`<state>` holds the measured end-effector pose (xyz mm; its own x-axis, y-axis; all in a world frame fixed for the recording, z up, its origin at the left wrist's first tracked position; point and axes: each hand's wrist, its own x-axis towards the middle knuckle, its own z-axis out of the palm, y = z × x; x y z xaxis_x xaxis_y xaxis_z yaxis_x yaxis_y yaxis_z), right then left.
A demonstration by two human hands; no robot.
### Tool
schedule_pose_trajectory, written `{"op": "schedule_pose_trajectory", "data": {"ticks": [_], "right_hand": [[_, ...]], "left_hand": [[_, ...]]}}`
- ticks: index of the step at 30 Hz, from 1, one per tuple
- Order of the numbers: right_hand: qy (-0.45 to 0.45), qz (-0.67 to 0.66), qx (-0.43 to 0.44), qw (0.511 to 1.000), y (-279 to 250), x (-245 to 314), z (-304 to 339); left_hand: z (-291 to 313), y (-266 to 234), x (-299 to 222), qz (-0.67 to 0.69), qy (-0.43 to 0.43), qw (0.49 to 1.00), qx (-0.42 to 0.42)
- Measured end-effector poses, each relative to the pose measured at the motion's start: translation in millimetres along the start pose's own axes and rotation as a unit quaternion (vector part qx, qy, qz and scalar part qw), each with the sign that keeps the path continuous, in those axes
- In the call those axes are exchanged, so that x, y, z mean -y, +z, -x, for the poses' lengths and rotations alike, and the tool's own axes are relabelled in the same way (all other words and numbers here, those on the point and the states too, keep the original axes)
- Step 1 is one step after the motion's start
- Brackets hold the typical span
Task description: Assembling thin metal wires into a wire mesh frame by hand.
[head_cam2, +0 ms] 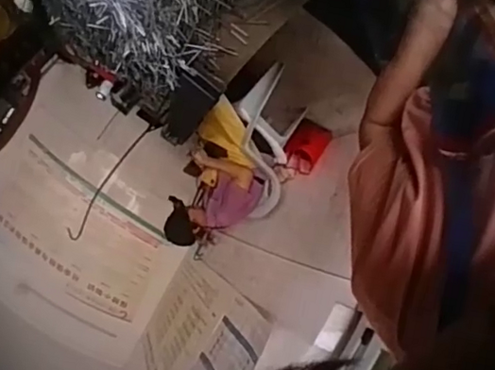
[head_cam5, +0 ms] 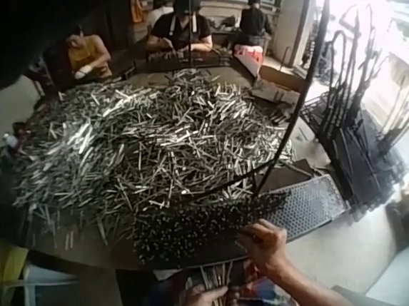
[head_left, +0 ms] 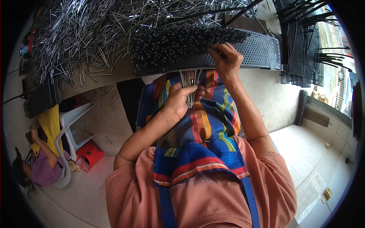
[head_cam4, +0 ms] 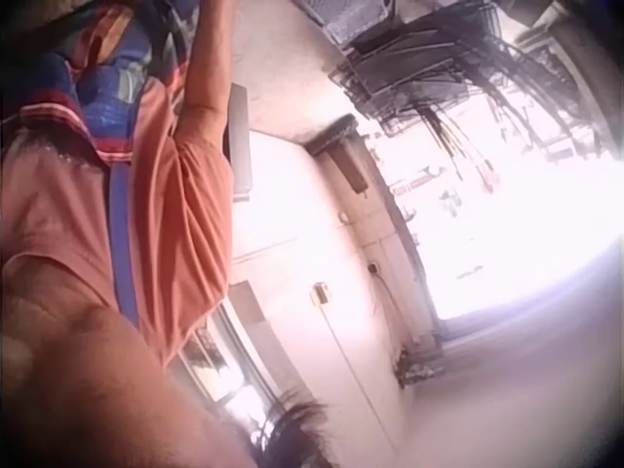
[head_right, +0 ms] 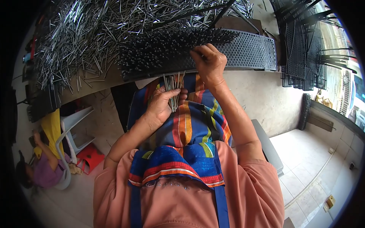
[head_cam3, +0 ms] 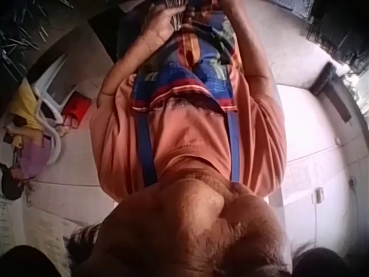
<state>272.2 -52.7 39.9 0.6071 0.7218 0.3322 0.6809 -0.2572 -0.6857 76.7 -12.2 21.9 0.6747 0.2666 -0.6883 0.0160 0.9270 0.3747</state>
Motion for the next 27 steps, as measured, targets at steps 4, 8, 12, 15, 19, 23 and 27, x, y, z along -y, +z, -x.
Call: {"op": "schedule_pose_trajectory", "data": {"ticks": [4,8,12,15,19,23,27], "right_hand": [[0.002,-0.030,-0.012,0.999,1.7,-5.1,2.2],[-0.009,-0.051,-0.032,0.998,2.7,-9.9,3.7],[0.028,-0.064,-0.003,0.998,-6.9,2.6,13.0],[0.303,-0.258,0.253,0.882,-17.9,20.9,19.5],[0.314,-0.343,0.241,0.852,-6.8,19.7,39.5],[0.332,-0.350,0.100,0.870,-8.4,28.6,30.4],[0.099,-0.282,-0.042,0.953,2.5,22.3,16.4]], "left_hand": [[-1.6,-2.5,0.8,0.010,-0.007,1.000,0.005],[-3.1,-0.7,1.3,0.023,-0.005,1.000,0.009],[-3.5,-3.8,1.0,0.033,0.013,0.999,0.025],[4.1,8.6,-5.2,0.027,0.021,0.999,0.038],[7.0,17.3,-2.9,0.010,0.033,0.999,0.021],[2.4,8.8,-2.5,0.080,0.076,0.993,-0.038],[5.9,2.7,0.1,0.014,0.036,0.997,-0.063]]}}
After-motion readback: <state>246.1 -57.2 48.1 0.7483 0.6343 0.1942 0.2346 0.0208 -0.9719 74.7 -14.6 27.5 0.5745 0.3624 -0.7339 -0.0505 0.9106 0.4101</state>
